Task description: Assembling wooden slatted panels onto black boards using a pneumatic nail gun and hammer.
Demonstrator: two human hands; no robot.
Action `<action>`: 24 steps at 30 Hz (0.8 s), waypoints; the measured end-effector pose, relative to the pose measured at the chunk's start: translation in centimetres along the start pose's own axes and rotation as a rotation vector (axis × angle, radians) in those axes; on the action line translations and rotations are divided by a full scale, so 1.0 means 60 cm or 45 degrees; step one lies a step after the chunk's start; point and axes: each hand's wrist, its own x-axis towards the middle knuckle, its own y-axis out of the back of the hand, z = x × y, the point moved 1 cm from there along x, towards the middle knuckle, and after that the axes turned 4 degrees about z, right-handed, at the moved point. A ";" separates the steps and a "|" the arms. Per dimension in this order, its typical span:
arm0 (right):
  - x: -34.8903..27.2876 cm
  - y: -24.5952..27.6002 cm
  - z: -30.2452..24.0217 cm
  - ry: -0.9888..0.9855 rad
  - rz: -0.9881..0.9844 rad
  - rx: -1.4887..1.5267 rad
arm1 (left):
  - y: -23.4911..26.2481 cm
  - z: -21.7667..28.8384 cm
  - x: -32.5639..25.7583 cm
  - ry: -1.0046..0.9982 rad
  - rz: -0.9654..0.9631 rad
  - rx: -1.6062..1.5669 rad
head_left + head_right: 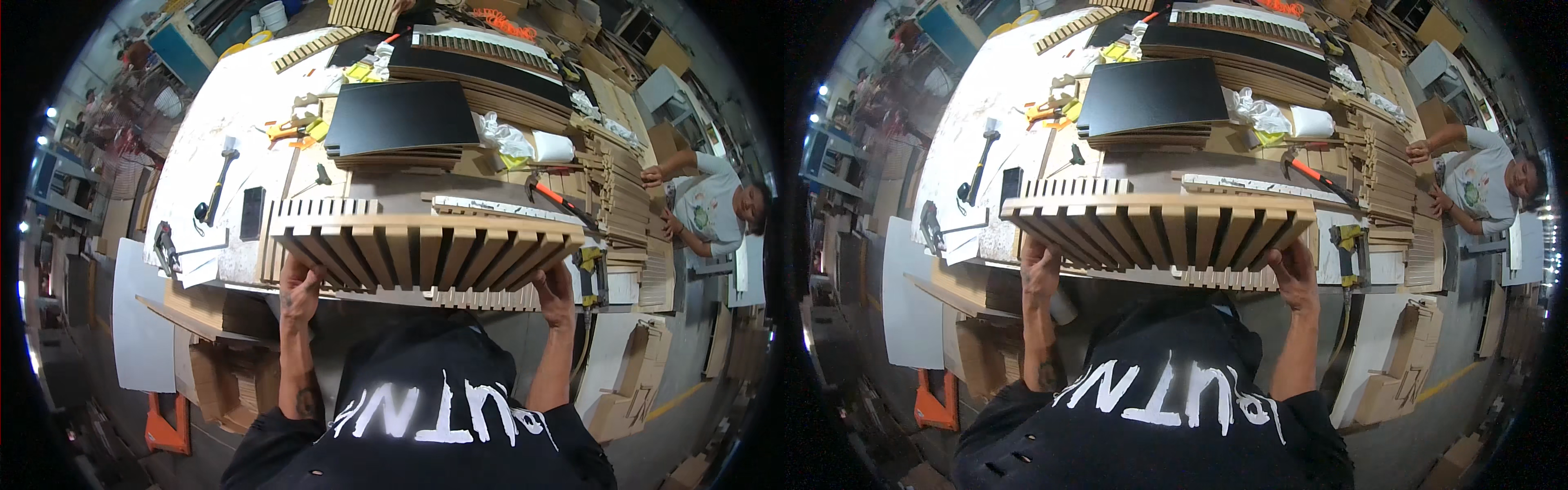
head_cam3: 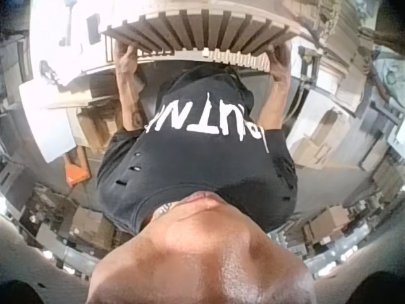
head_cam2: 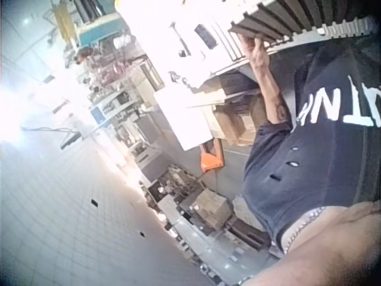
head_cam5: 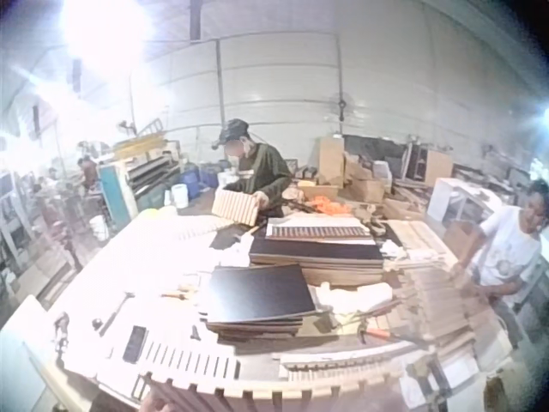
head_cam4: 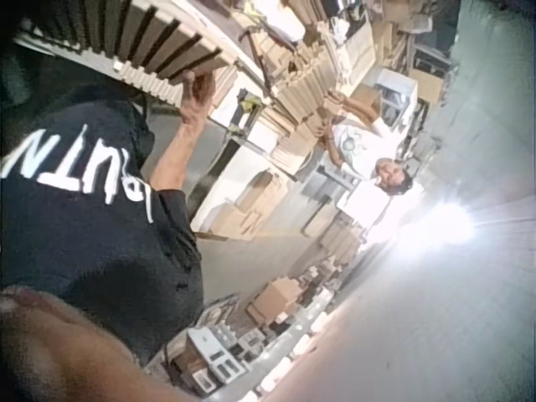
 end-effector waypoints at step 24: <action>0.033 0.002 -0.015 0.009 -0.232 -0.001 | 0.004 0.037 0.024 -0.032 -0.172 0.371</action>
